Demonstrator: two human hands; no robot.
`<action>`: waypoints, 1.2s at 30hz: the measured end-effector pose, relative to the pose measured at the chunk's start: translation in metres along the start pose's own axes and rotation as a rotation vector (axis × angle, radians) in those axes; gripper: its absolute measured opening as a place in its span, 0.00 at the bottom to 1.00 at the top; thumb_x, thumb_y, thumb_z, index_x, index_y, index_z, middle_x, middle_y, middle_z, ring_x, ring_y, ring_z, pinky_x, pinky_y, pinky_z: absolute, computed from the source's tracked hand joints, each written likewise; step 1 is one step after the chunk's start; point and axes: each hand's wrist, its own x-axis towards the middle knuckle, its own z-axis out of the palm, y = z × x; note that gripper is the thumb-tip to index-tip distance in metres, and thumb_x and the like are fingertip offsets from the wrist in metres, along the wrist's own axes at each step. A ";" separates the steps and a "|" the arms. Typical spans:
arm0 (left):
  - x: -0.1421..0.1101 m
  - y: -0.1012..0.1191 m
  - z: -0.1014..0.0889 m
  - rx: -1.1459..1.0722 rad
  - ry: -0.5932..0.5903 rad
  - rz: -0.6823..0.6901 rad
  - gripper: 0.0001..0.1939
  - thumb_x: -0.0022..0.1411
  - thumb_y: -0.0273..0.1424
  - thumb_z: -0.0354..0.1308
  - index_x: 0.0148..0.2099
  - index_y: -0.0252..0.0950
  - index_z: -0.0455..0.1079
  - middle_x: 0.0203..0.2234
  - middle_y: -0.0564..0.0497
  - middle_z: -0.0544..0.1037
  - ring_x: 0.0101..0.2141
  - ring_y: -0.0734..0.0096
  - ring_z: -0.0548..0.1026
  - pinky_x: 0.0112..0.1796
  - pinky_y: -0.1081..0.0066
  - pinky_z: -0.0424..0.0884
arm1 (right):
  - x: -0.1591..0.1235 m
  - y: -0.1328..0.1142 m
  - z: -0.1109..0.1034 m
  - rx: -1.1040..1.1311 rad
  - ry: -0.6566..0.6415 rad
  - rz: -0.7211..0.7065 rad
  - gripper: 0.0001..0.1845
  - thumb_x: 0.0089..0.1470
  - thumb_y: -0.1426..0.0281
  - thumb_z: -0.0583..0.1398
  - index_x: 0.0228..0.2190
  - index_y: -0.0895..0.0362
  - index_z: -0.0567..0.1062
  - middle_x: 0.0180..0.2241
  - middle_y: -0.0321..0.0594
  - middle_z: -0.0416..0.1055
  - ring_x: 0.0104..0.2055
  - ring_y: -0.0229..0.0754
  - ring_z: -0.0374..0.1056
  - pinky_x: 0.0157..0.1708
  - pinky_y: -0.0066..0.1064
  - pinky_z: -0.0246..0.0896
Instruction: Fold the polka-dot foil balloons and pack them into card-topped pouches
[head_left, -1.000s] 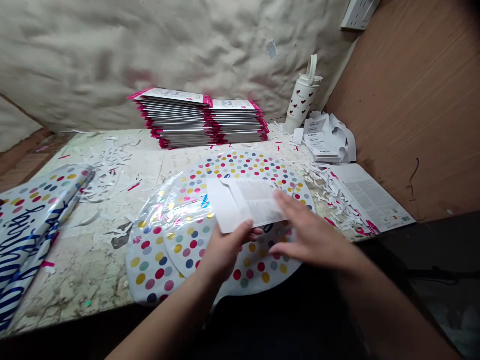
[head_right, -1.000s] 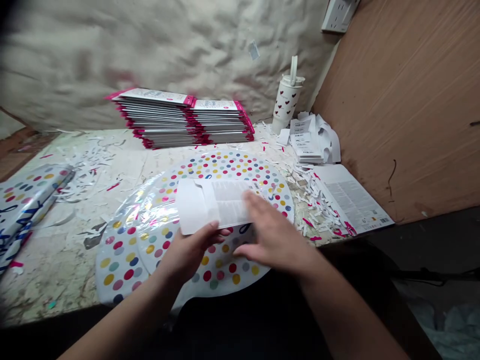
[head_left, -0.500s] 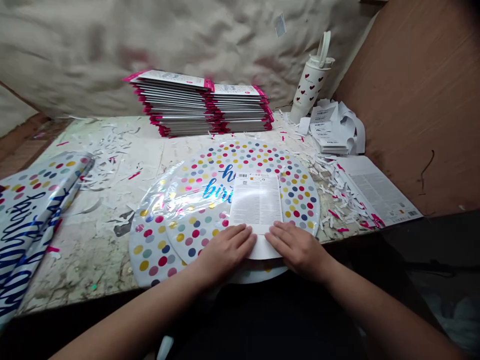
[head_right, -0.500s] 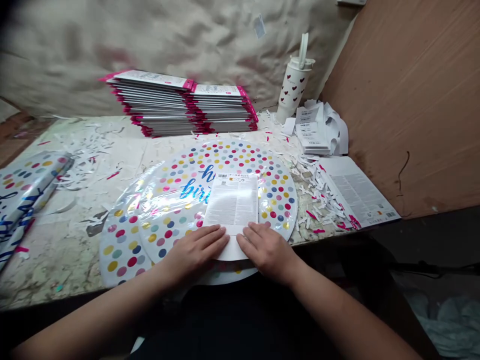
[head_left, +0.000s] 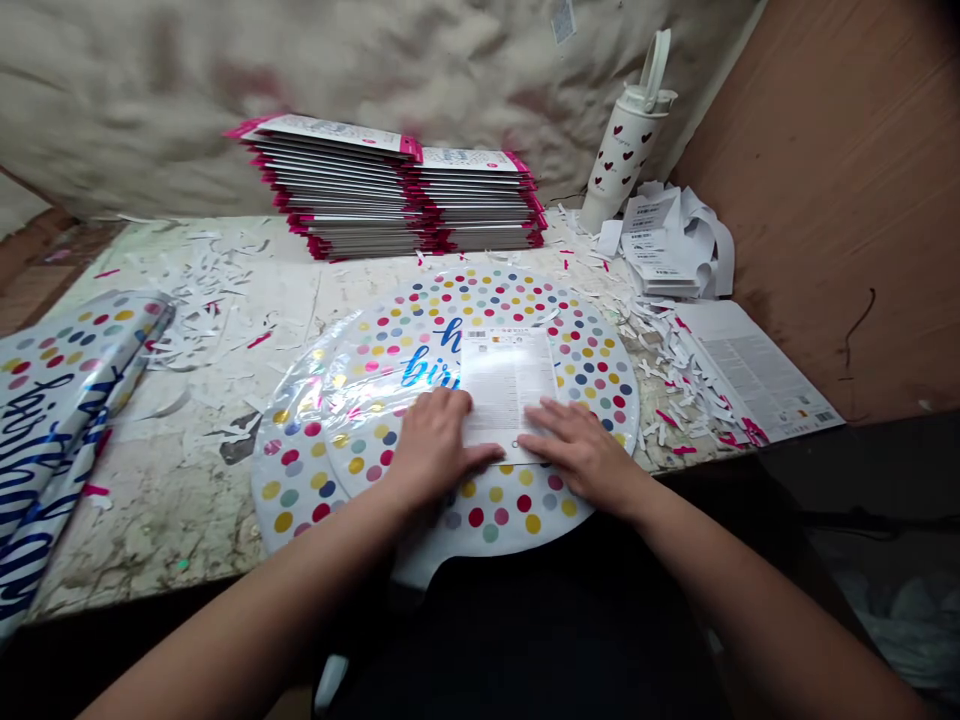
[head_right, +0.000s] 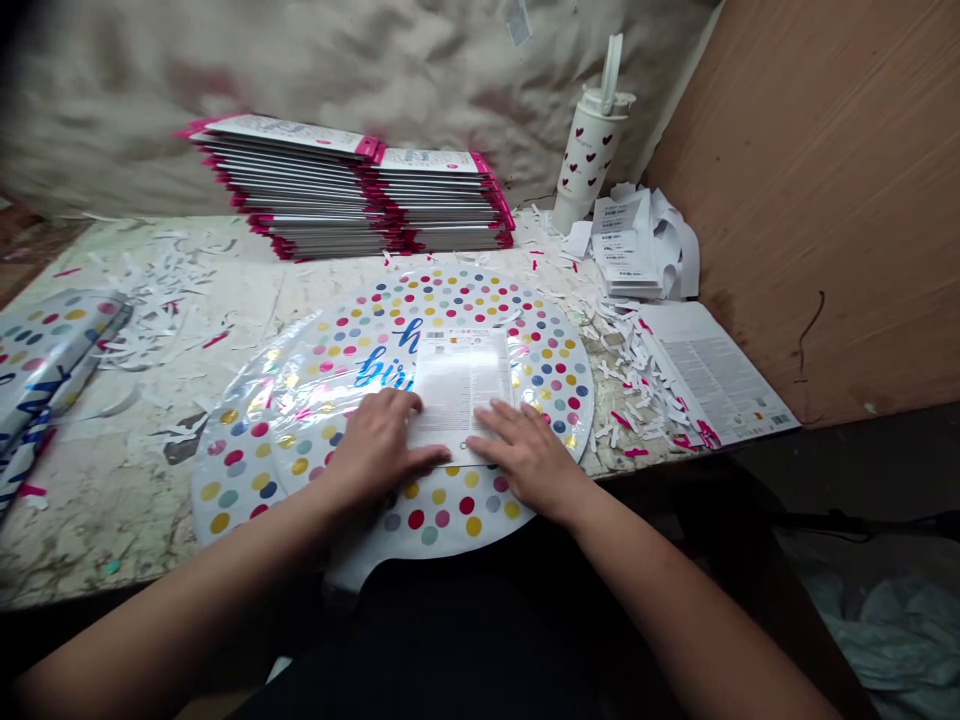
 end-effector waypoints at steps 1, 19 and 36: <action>-0.003 -0.009 -0.003 0.023 0.025 -0.059 0.30 0.47 0.51 0.58 0.44 0.33 0.64 0.39 0.42 0.68 0.41 0.53 0.65 0.41 0.56 0.64 | -0.005 0.001 0.000 0.001 -0.057 -0.063 0.21 0.56 0.70 0.53 0.52 0.49 0.65 0.57 0.40 0.58 0.60 0.49 0.51 0.55 0.52 0.48; -0.024 0.042 -0.015 -1.902 -0.291 -0.909 0.03 0.56 0.27 0.59 0.31 0.33 0.68 0.23 0.52 0.74 0.26 0.77 0.73 0.29 0.78 0.70 | -0.008 -0.058 -0.026 -0.402 0.394 -0.290 0.15 0.54 0.80 0.50 0.38 0.68 0.75 0.37 0.52 0.75 0.40 0.48 0.72 0.37 0.38 0.70; -0.017 0.033 -0.034 -1.302 -0.065 -0.405 0.17 0.57 0.36 0.55 0.48 0.37 0.61 0.37 0.48 0.73 0.35 0.68 0.73 0.36 0.68 0.70 | -0.005 -0.002 -0.062 0.482 0.083 0.276 0.07 0.51 0.66 0.59 0.28 0.53 0.77 0.29 0.37 0.74 0.31 0.40 0.71 0.30 0.30 0.68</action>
